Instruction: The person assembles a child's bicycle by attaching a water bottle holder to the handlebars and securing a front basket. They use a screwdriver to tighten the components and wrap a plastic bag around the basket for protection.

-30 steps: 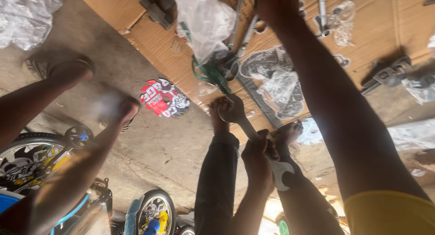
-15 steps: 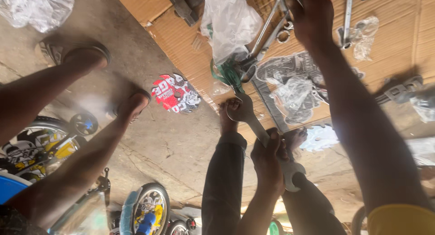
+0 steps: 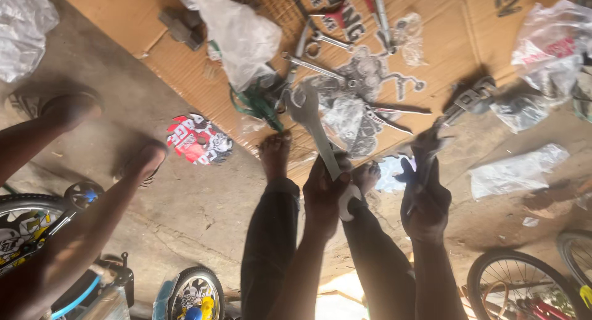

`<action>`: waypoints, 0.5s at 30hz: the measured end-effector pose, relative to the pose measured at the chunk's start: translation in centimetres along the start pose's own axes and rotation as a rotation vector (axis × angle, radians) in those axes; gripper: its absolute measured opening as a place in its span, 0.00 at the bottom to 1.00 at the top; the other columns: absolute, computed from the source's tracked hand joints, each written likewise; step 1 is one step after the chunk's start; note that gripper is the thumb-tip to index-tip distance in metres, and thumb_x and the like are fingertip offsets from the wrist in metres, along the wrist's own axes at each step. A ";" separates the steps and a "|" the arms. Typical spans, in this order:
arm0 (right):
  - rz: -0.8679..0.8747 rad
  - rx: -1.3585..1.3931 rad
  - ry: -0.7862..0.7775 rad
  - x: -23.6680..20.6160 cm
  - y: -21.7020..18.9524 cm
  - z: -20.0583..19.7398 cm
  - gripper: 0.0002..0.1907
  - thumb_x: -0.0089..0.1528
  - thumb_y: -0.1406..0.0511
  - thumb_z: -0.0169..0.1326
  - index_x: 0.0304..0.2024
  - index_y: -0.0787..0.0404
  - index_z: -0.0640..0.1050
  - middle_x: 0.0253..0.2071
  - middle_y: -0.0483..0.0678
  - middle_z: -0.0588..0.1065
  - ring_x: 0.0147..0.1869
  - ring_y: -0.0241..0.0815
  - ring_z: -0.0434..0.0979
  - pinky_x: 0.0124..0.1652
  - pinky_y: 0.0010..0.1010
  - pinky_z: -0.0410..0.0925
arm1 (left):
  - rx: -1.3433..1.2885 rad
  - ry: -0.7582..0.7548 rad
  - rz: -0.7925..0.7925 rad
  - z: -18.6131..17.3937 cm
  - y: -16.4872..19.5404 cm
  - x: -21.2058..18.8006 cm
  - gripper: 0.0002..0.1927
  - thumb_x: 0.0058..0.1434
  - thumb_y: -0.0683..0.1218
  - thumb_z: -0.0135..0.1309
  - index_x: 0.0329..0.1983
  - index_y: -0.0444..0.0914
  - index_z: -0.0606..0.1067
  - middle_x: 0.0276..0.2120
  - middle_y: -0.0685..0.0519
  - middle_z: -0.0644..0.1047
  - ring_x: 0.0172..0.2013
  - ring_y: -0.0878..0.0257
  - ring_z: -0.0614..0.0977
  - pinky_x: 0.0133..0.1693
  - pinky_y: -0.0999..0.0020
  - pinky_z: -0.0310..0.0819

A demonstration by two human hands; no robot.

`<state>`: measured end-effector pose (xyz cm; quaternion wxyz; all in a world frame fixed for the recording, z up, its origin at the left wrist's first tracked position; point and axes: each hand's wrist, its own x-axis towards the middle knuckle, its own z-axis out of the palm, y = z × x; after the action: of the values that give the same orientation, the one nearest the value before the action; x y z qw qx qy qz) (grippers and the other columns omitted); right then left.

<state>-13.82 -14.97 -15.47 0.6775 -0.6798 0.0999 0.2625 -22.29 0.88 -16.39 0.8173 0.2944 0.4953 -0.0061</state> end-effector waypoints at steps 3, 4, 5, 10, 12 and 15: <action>0.100 0.107 -0.010 -0.5 -1.9 -2.2 0.31 0.55 0.78 0.47 0.63 0.78 0.67 0.68 0.51 0.67 0.69 0.41 0.71 0.58 0.29 0.70 | -0.059 -0.230 0.060 1.0 -0.1 0.0 0.34 0.63 0.41 0.54 0.73 0.39 0.58 0.67 0.48 0.65 0.66 0.61 0.68 0.66 0.64 0.62; 0.132 0.121 -0.014 -0.7 -2.2 -2.6 0.30 0.54 0.79 0.48 0.62 0.77 0.69 0.63 0.52 0.70 0.66 0.41 0.72 0.58 0.28 0.69 | -0.050 -0.292 0.056 1.3 -0.3 0.1 0.38 0.63 0.43 0.55 0.75 0.42 0.55 0.71 0.49 0.62 0.71 0.60 0.65 0.69 0.63 0.59; 0.166 0.134 -0.022 -0.9 -2.4 -3.0 0.30 0.54 0.80 0.49 0.61 0.77 0.71 0.57 0.53 0.72 0.62 0.42 0.73 0.57 0.26 0.68 | 0.014 -0.306 0.025 1.6 -0.6 0.2 0.36 0.64 0.44 0.56 0.74 0.39 0.58 0.72 0.47 0.64 0.71 0.58 0.65 0.69 0.61 0.59; 0.033 -0.453 -0.049 -4.2 -5.1 -4.0 0.04 0.65 0.75 0.53 0.35 0.67 0.74 0.30 0.49 0.72 0.34 0.38 0.73 0.38 0.30 0.68 | 0.252 -0.363 0.025 2.6 -1.8 -0.6 0.36 0.65 0.55 0.59 0.71 0.33 0.66 0.67 0.43 0.72 0.65 0.53 0.75 0.64 0.57 0.70; -0.017 -0.602 -0.067 -6.3 -7.7 -3.5 0.05 0.65 0.74 0.50 0.34 0.65 0.75 0.31 0.49 0.75 0.34 0.37 0.76 0.37 0.28 0.70 | 0.273 -0.461 -0.043 3.0 -1.3 -3.5 0.37 0.65 0.61 0.55 0.69 0.33 0.69 0.68 0.46 0.71 0.64 0.55 0.75 0.61 0.58 0.72; -0.237 -0.602 -0.173 -10.7 -12.9 -2.8 0.02 0.63 0.72 0.54 0.36 0.67 0.77 0.35 0.51 0.75 0.38 0.39 0.76 0.40 0.29 0.71 | 0.274 -0.516 -0.200 4.4 -1.2 -9.7 0.40 0.65 0.69 0.52 0.66 0.34 0.71 0.64 0.46 0.73 0.60 0.57 0.77 0.56 0.61 0.76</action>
<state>-15.87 -19.27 0.89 0.4781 -0.8315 -0.1196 0.2564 -24.10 -5.00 -7.59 0.8641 0.3404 0.2925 -0.2277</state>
